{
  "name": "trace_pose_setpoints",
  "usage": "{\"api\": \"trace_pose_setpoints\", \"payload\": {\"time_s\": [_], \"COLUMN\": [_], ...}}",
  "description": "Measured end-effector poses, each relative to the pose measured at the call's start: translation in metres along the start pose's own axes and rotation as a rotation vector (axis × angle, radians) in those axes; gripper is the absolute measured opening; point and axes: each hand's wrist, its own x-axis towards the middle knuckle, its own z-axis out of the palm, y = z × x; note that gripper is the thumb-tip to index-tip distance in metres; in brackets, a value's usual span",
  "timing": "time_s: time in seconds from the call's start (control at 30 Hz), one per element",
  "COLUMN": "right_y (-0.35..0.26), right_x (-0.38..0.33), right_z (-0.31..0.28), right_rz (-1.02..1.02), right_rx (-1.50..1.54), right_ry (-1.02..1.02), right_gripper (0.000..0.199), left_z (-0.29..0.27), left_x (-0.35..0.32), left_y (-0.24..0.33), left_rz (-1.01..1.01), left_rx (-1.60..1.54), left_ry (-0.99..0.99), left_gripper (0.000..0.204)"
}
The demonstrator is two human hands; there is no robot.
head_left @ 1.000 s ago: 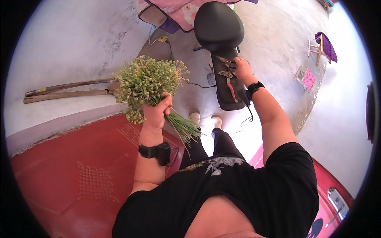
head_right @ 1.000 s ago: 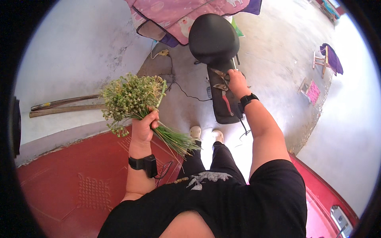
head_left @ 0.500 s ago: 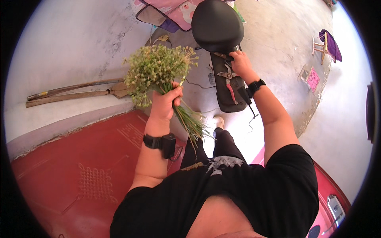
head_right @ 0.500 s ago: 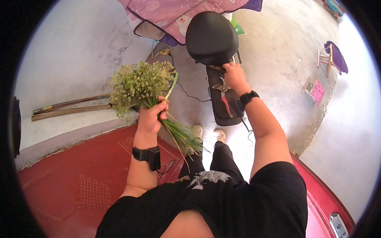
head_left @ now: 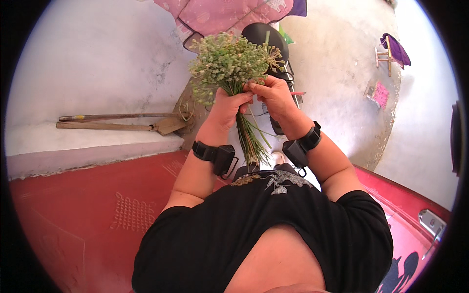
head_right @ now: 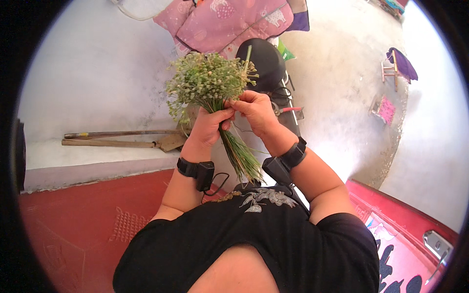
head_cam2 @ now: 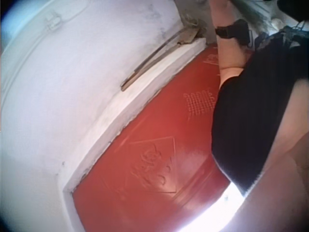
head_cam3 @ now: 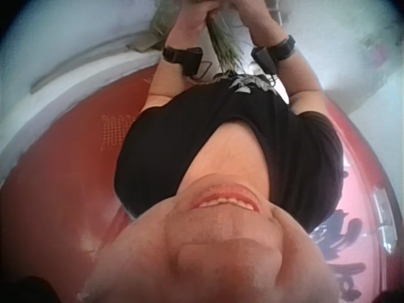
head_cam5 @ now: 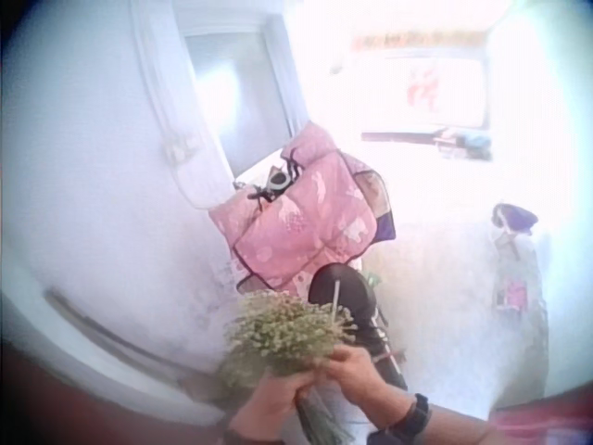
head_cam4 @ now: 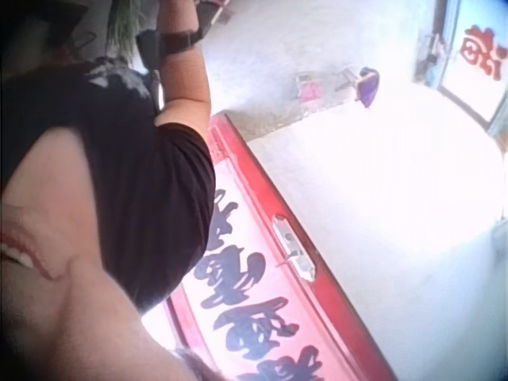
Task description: The person uses pruning shears to trim a bunch of flowering green plants in a garden area, then carries the trimmed bunch into a garage and places it on the floor.
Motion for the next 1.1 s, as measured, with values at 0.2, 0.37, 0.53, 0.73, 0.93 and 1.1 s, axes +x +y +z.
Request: {"api": "trace_pose_setpoints", "payload": {"time_s": [0.2, 0.37, 0.53, 0.73, 0.93, 1.1], "right_y": [-0.044, -0.054, -0.056, -0.058, -0.051, -0.047], "right_x": [-0.023, -0.048, -0.057, -0.063, -0.076, -0.086], "right_z": [-0.016, -0.013, -0.006, -0.021, -0.022, -0.019], "right_rz": [-0.350, -0.277, -0.341, -0.364, -0.814, -1.316], "right_rx": [-0.081, -0.118, 0.265, 0.250, -0.455, -0.938], "right_ry": [0.189, 0.051, -0.210, -0.173, 0.170, 0.284], "right_gripper": [0.006, 0.007, 0.007, 0.007, 0.008, 0.021], "left_z": [0.013, 0.041, 0.063, 0.065, 0.061, 0.061], "left_x": [-0.007, -0.018, -0.030, -0.031, -0.021, -0.002], "left_y": [0.028, 0.041, 0.045, 0.046, 0.046, 0.040], "left_rz": [0.110, 0.181, 0.161, 0.204, 0.193, 0.210], "left_rx": [0.081, 0.016, 0.034, 0.104, 0.396, 0.765], "left_ry": [-0.039, -0.079, -0.134, -0.227, -0.195, -0.187], "left_gripper": [0.011, 0.016, 0.019, 0.013, 0.009, 0.013]}}
